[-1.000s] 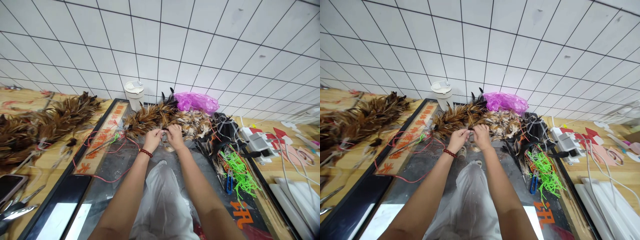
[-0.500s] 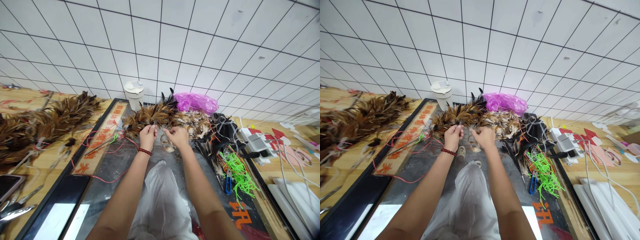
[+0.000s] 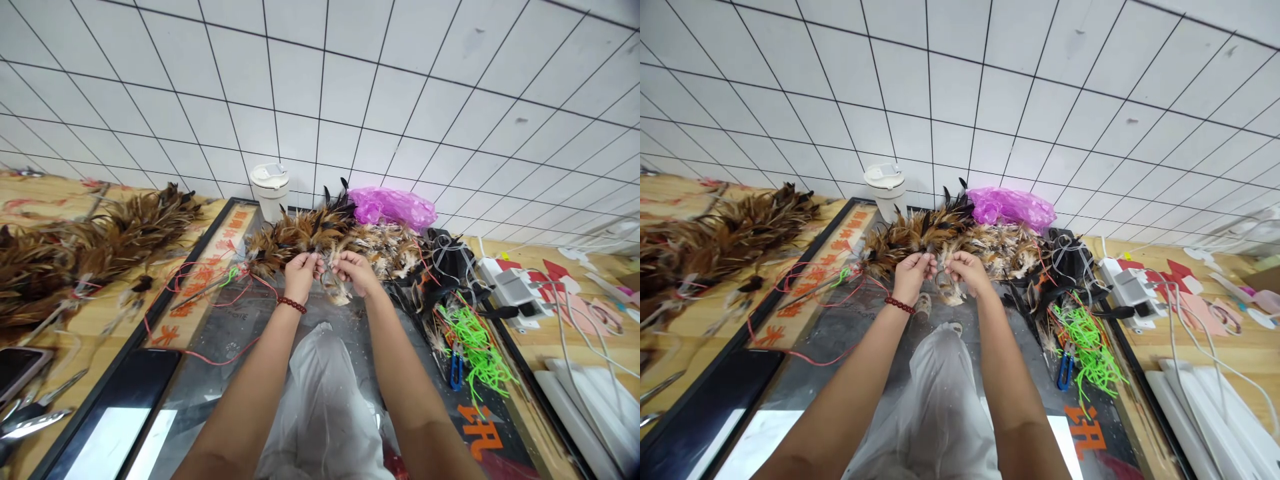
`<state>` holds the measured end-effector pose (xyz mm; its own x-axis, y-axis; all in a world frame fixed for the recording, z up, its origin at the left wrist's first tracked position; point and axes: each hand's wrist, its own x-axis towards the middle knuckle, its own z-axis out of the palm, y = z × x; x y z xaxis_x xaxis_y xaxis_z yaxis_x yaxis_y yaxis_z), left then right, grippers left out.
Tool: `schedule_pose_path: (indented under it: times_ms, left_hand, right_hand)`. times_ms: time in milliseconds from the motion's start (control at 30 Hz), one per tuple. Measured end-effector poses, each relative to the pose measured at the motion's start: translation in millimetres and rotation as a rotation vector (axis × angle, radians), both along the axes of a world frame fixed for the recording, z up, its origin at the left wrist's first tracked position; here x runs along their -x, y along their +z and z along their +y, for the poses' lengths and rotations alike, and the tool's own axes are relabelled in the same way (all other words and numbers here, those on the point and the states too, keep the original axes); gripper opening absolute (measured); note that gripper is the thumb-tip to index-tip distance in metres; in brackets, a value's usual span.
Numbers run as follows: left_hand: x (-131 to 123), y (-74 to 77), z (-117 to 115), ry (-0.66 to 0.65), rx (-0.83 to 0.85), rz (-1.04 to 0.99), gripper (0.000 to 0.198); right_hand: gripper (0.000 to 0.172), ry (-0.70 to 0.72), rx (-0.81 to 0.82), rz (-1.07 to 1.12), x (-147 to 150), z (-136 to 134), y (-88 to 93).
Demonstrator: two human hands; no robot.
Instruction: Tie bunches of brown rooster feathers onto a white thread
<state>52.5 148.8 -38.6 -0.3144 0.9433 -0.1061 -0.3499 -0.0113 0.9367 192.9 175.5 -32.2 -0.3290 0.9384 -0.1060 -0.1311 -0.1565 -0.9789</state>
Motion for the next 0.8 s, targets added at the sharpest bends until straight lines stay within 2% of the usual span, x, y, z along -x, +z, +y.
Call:
schedule_pose_path:
  times_ms: [67,267,533,700,800]
  left_hand:
    - [-1,0.2,0,-0.007,0.002,-0.003,0.025]
    - [-3,2.4,-2,-0.119,0.072,-0.048,0.024]
    - [-2,-0.2,-2,-0.148,0.063,-0.037,0.024]
    - [-2,-2.1,-1,-0.138,0.061,0.023,0.025]
    - [-1,-0.3,-2,-0.174,0.061,-0.008,0.024]
  right_hand:
    - [0.024,-0.023,-0.008,0.003,1,0,-2.3]
    - [0.020,-0.217,-0.130,0.008,15,1,-12.7]
    - [0.024,-0.232,-0.327,-0.118,22,2,-21.5]
    - [0.023,-0.275,-0.234,0.026,20,1,-18.0]
    - [0.022,-0.281,-0.219,0.028,18,1,-16.7]
